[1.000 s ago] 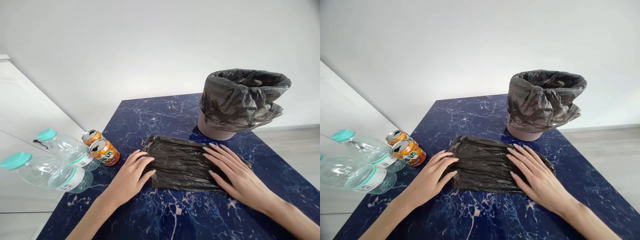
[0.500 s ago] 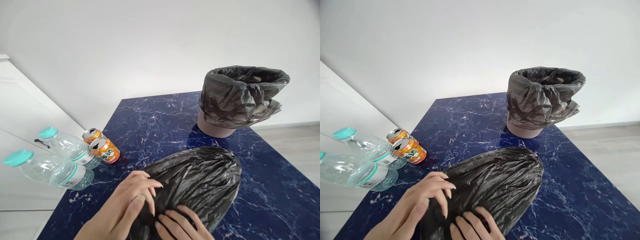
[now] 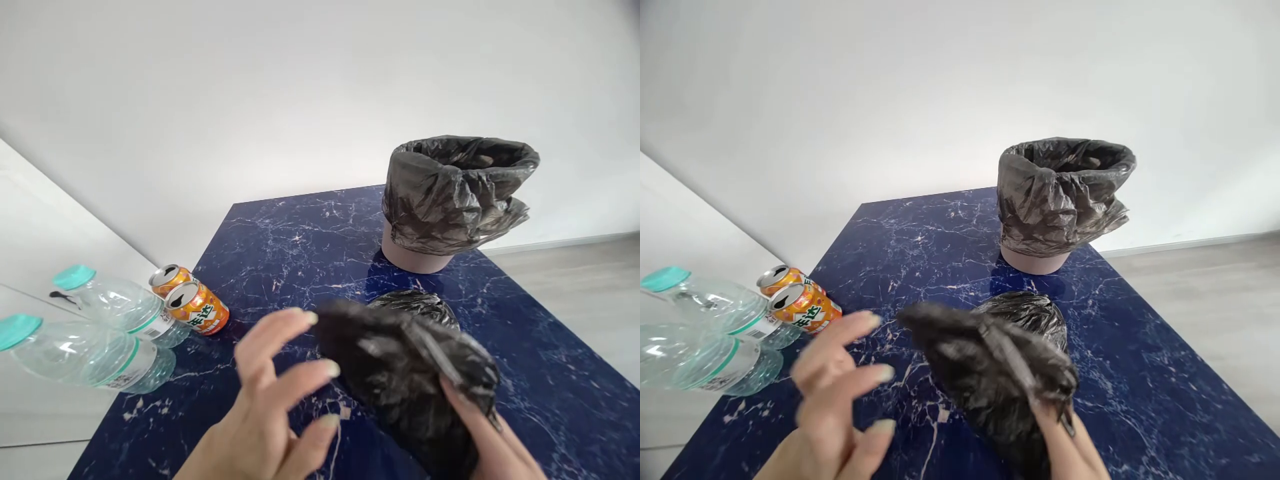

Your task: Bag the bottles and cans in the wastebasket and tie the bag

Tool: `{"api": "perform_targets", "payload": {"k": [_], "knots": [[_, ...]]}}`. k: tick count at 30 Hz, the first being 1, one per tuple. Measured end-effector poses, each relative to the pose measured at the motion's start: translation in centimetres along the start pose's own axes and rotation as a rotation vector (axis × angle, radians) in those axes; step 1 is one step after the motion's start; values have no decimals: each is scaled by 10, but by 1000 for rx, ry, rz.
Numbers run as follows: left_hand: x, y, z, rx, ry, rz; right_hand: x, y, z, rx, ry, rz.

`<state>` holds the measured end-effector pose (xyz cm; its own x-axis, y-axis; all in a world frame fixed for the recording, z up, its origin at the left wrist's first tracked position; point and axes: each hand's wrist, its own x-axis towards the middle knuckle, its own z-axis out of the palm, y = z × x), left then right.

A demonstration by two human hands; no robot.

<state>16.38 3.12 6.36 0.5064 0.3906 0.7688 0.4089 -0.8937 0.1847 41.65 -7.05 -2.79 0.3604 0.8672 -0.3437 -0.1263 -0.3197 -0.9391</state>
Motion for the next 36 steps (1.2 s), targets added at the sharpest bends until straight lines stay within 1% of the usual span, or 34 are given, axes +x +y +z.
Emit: {"api": "perform_targets", "payload": {"k": [1, 2, 4, 5, 6, 7, 8, 9, 11, 13, 14, 15, 16, 17, 18, 19, 21, 23, 25, 27, 29, 32, 34, 36], "knots": [[3, 2, 8, -5, -73, 76, 7, -7, -6, 87, 53, 78], [7, 3, 17, -13, -182, 129, 14, -14, -10, 154, 92, 127], [13, 3, 37, 4, -426, 166, 26, -26, -15, 307, 187, 229], [15, 1, 47, 13, -527, 163, 32, -31, -17, 356, 228, 250], [16, -2, 57, 18, -603, 153, 37, -35, -20, 391, 267, 258], [17, -5, 67, 19, -662, 141, 42, -37, -23, 390, 295, 235], [17, -10, 76, 14, -701, 132, 45, -39, -28, 339, 306, 173], [17, -14, 85, 5, -728, 127, 46, -40, -32, 245, 314, 78], [16, -21, 99, -19, -766, 123, 45, -43, -40, -30, 384, -197], [15, -27, 111, -45, -782, 128, 38, -48, -43, -380, 491, -526], [15, -28, 115, -60, -785, 128, 34, -51, -42, -543, 513, -683], [15, -29, 119, -76, -782, 124, 30, -52, -38, -685, 492, -824], [15, -29, 123, -89, -781, 113, 28, -53, -34, -808, 420, -939], [15, -28, 126, -103, -779, 100, 27, -51, -29, -912, 317, -1020], [15, -28, 128, -115, -782, 85, 29, -48, -23, -995, 213, -1070], [15, -28, 129, -128, -782, 73, 32, -42, -18, -1076, 129, -1084], [15, -31, 129, -163, -773, 71, 44, -28, -9, -1209, 40, -1054], [12, -37, 123, -201, -726, 71, 57, -13, -5, -1281, 1, -1019], [8, -49, 113, -228, -639, 47, 66, -3, -5, -1320, -13, -995], [2, -63, 99, -229, -539, -2, 69, 2, -6, -1352, 1, -975], [-5, -76, 84, -199, -473, -63, 69, 4, -7, -1382, 28, -961], [-13, -89, 67, -133, -445, -141, 72, 6, -9, -1418, 84, -928], [-18, -92, 60, -111, -434, -166, 77, 8, -14, -1430, 136, -883], [-23, -91, 56, -115, -428, -172, 85, 10, -24, -1436, 191, -823]]}}
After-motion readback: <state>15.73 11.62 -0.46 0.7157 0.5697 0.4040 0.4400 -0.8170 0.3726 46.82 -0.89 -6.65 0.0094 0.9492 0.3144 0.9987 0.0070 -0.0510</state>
